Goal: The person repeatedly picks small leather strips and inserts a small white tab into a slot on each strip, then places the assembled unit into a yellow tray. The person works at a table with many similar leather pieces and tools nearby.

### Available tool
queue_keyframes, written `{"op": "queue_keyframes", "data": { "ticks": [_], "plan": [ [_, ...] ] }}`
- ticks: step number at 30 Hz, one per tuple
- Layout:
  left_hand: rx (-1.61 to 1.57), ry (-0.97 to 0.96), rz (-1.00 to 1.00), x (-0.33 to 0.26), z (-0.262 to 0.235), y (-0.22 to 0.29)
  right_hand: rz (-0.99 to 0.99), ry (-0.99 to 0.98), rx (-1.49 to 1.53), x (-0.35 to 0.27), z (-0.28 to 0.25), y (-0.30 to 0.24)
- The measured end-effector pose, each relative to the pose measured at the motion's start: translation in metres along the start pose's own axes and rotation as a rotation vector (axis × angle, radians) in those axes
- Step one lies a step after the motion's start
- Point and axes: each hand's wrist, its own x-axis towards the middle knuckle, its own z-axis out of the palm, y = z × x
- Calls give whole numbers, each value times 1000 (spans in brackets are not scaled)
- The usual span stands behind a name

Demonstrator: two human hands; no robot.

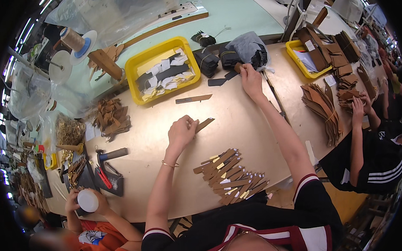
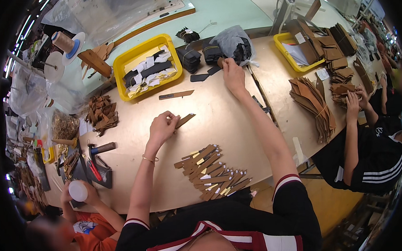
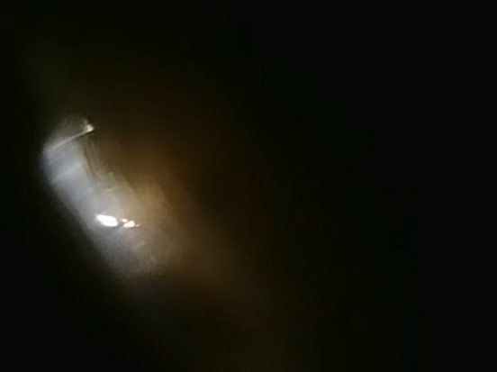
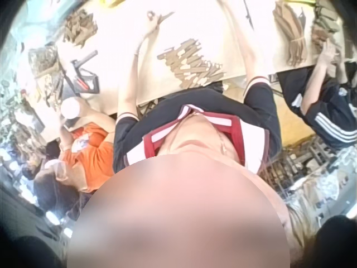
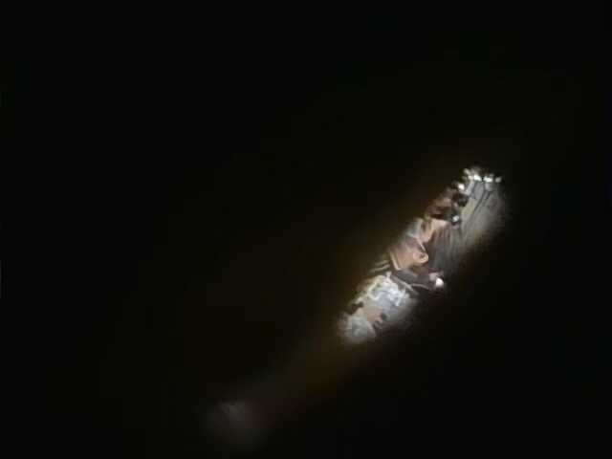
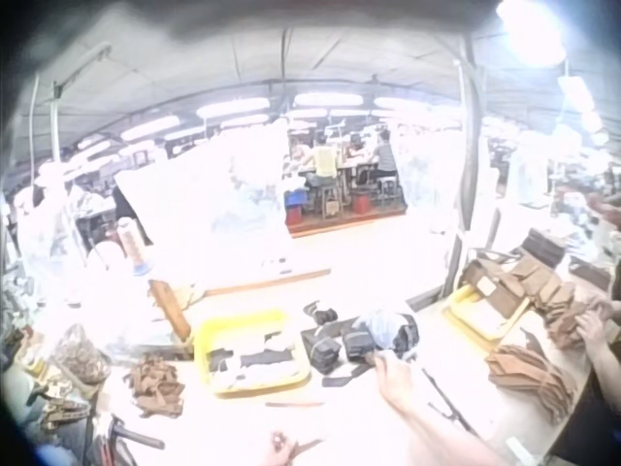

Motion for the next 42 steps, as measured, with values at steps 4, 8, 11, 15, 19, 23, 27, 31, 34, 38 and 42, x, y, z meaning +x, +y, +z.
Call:
{"op": "queue_keyframes", "data": {
  "ticks": [4,8,11,15,19,23,27,31,34,38,42],
  "plan": [
    [5,26,14,-2,2,-2,64,93,95,0,3,-3],
    [17,60,50,-3,4,-3,123,222,144,0,-5,-12],
    [30,80,94,-5,4,-4,42,232,148,-12,-26,-22],
    [-189,-63,93,-11,-2,-13,-535,300,-180,-58,-61,-35],
    [-381,-196,121,-25,-14,-21,-590,-122,-192,-145,-78,-48],
    [-420,-208,127,-41,-20,-6,-431,-123,-93,-181,-87,-54],
    [-554,-189,264,-58,-4,33,22,-311,398,-168,-100,-60],
    [-587,-265,332,-81,15,65,-205,-471,261,-123,-98,-54],
    [-635,-267,287,-91,16,70,-394,-540,-125,-110,-93,-46],
    [-602,-220,203,-97,7,63,-363,-553,-222,-133,-88,-43],
    [-643,-239,192,-91,7,60,-246,-440,-181,-156,-92,-46]
  ]
}}
